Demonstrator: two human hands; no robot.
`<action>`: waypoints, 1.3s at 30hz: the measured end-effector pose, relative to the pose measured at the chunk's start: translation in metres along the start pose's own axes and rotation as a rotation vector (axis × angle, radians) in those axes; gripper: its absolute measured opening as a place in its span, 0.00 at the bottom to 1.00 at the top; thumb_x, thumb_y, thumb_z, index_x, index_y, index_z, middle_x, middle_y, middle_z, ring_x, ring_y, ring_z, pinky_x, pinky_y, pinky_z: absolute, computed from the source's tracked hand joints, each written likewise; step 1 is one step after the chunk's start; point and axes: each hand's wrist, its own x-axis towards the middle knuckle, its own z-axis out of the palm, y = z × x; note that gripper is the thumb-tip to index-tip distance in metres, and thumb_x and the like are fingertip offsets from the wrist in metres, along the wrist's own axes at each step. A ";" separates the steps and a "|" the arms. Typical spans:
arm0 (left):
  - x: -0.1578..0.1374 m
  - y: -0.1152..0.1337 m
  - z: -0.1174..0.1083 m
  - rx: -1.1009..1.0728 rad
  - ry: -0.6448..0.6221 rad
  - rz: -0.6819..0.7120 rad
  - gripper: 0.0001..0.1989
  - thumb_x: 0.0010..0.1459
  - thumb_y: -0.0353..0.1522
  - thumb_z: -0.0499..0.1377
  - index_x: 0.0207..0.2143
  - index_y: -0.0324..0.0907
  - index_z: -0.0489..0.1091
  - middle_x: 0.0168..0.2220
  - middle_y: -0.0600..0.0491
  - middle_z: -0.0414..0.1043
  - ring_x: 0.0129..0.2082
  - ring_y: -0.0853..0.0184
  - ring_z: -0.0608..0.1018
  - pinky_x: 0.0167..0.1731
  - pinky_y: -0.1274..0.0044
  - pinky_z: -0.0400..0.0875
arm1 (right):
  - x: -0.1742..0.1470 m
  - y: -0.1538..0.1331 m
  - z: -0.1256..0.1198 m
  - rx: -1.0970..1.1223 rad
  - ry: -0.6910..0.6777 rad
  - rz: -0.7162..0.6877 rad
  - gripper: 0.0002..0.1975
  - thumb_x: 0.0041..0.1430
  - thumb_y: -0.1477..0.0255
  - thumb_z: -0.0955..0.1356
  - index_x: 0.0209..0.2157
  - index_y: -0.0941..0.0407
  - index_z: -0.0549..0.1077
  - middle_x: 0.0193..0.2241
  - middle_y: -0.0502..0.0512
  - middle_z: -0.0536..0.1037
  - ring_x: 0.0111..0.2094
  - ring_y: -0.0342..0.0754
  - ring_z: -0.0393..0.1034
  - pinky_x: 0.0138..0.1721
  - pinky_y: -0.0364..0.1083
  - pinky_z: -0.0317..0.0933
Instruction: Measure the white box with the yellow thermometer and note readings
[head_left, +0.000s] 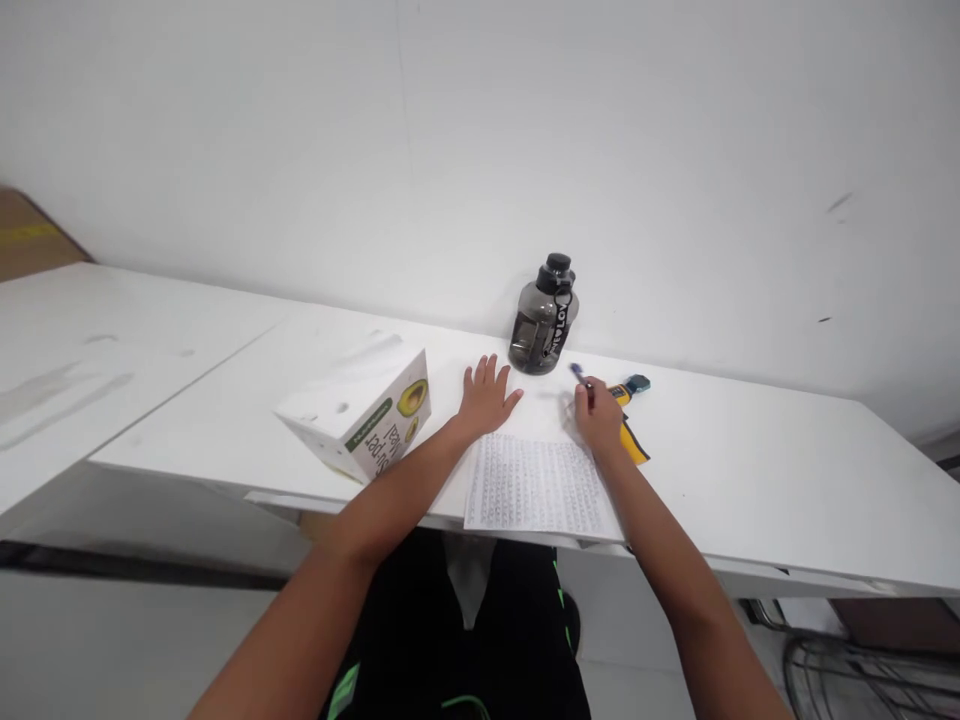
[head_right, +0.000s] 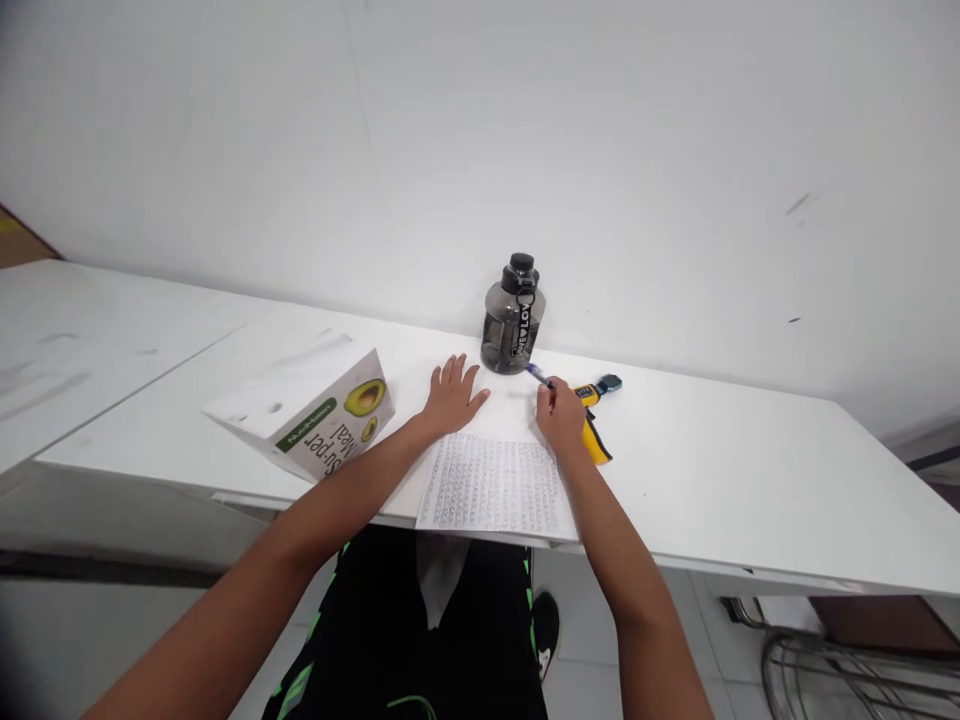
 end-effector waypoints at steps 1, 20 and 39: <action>0.001 0.000 0.001 -0.008 -0.008 -0.001 0.32 0.68 0.47 0.44 0.66 0.37 0.57 0.71 0.38 0.47 0.71 0.49 0.49 0.65 0.53 0.46 | -0.002 -0.002 0.000 0.183 0.061 0.031 0.19 0.68 0.59 0.58 0.45 0.58 0.71 0.34 0.59 0.78 0.35 0.51 0.70 0.38 0.48 0.60; 0.001 0.001 0.000 -0.046 -0.048 -0.003 0.31 0.66 0.48 0.47 0.63 0.37 0.61 0.67 0.37 0.56 0.69 0.47 0.53 0.64 0.53 0.49 | -0.032 -0.050 0.016 0.562 -0.506 0.026 0.19 0.61 0.59 0.65 0.20 0.54 0.68 0.19 0.48 0.71 0.24 0.45 0.63 0.30 0.45 0.58; 0.001 0.000 0.000 -0.074 -0.076 0.002 0.31 0.66 0.47 0.47 0.63 0.38 0.61 0.67 0.38 0.56 0.69 0.47 0.53 0.64 0.55 0.47 | -0.030 -0.051 0.014 0.534 -0.550 0.022 0.18 0.59 0.60 0.65 0.19 0.54 0.68 0.19 0.49 0.70 0.24 0.45 0.63 0.28 0.45 0.58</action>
